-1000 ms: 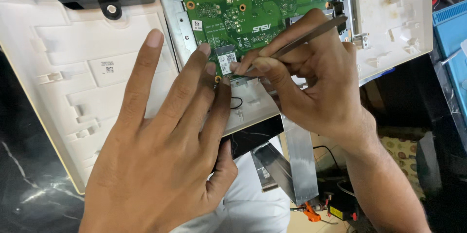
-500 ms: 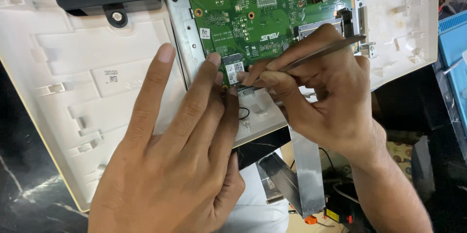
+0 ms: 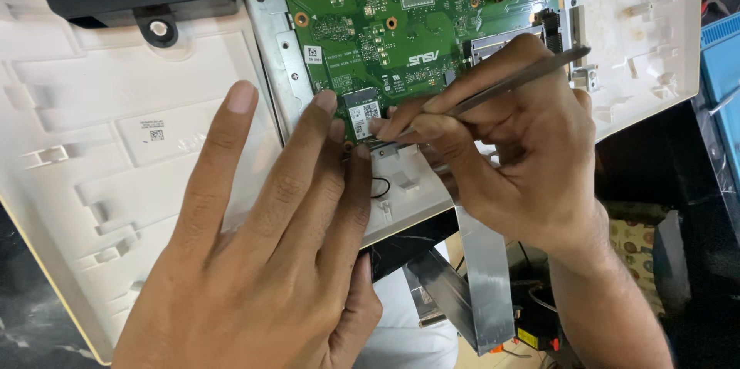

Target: The person is repairing a laptop by removing the cooling fan, disconnecting cables, and removing the motherboard. They use a screwdriver and tweezers to carefully detach components and place them on the workbench.

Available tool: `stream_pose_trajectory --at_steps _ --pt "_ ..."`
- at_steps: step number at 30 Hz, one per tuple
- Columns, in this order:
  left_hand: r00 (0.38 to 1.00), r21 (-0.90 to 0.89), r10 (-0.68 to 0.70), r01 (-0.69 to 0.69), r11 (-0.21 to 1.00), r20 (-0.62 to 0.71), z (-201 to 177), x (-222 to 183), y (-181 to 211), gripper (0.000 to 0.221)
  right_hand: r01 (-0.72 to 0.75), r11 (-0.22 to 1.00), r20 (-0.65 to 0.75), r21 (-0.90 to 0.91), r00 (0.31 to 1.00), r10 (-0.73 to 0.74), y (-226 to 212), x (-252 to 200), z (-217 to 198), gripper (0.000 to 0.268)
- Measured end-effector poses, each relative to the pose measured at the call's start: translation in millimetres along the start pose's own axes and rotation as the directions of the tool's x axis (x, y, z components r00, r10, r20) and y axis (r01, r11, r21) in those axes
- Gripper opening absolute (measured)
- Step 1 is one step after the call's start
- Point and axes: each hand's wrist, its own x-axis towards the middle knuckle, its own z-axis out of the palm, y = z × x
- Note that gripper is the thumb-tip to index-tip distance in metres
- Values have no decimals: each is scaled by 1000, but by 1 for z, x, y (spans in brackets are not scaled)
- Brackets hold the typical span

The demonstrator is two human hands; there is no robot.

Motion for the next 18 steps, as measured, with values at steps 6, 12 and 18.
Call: stream_pose_trajectory --at_steps 6,12,18 --pt "1000 -9 -7 7 1000 -8 -4 -2 -2 69 91 981 1 -170 996 -92 0 2 -1 10" --pt "1000 7 4 -4 1000 -6 -5 -3 -3 69 43 999 18 1 999 -43 -1 3 0 14" --pt "1000 -14 9 -9 1000 5 0 -10 -5 65 -62 986 -6 152 998 64 13 3 -9 15"
